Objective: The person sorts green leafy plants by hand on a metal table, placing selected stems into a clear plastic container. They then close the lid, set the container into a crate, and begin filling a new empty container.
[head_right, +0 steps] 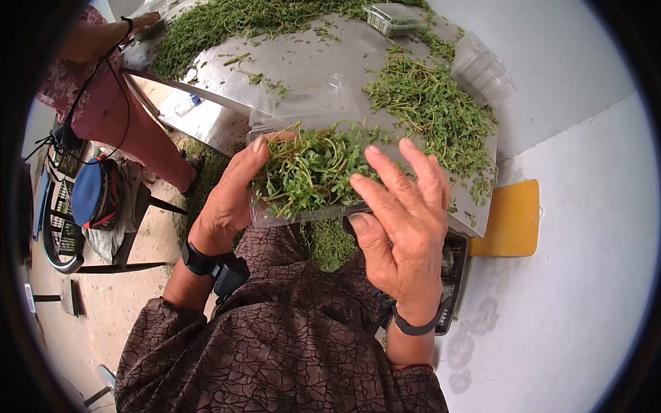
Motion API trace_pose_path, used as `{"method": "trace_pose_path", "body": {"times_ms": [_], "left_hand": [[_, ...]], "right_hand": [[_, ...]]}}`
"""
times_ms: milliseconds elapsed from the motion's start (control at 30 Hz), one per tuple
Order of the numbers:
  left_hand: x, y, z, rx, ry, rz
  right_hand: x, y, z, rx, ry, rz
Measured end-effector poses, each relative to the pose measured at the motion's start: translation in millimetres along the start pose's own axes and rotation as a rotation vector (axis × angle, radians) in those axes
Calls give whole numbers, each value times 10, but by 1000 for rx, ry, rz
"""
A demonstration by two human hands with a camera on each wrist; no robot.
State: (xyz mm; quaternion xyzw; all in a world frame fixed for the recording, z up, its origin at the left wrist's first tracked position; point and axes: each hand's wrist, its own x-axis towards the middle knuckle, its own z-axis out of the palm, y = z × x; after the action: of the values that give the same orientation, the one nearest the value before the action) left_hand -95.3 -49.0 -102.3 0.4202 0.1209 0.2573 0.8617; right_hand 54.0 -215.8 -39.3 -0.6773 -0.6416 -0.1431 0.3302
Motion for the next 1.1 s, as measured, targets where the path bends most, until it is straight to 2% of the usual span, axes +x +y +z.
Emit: {"method": "trace_pose_path", "body": {"times_ms": [167, 333, 433, 533, 700, 833, 900, 1000, 1100], "left_hand": [[-11, 23, 95, -5, 13, -6], [-30, 54, 126, 46, 66, 43], [-28, 64, 105, -52, 32, 18], [-9, 9, 61, -86, 18, -43], [-53, 25, 140, -142, -60, -19], [-48, -27, 129, -108, -53, 17], [-28, -75, 62, 34, -49, 71], [-56, -26, 85, -127, -66, 17], [-71, 9, 75, -145, -29, -7]], "right_hand": [[6, 8, 94, -152, -125, 11], [48, -41, 35, -111, -46, -5], [60, -104, 48, -66, -3, -28], [74, -168, 111, -107, -79, -51], [99, -304, 241, -116, -184, -93], [138, -350, 305, -161, -197, -108], [140, -347, 317, -149, -227, -81], [124, -288, 220, -129, -180, -77], [94, -281, 145, -87, -116, -59]]}}
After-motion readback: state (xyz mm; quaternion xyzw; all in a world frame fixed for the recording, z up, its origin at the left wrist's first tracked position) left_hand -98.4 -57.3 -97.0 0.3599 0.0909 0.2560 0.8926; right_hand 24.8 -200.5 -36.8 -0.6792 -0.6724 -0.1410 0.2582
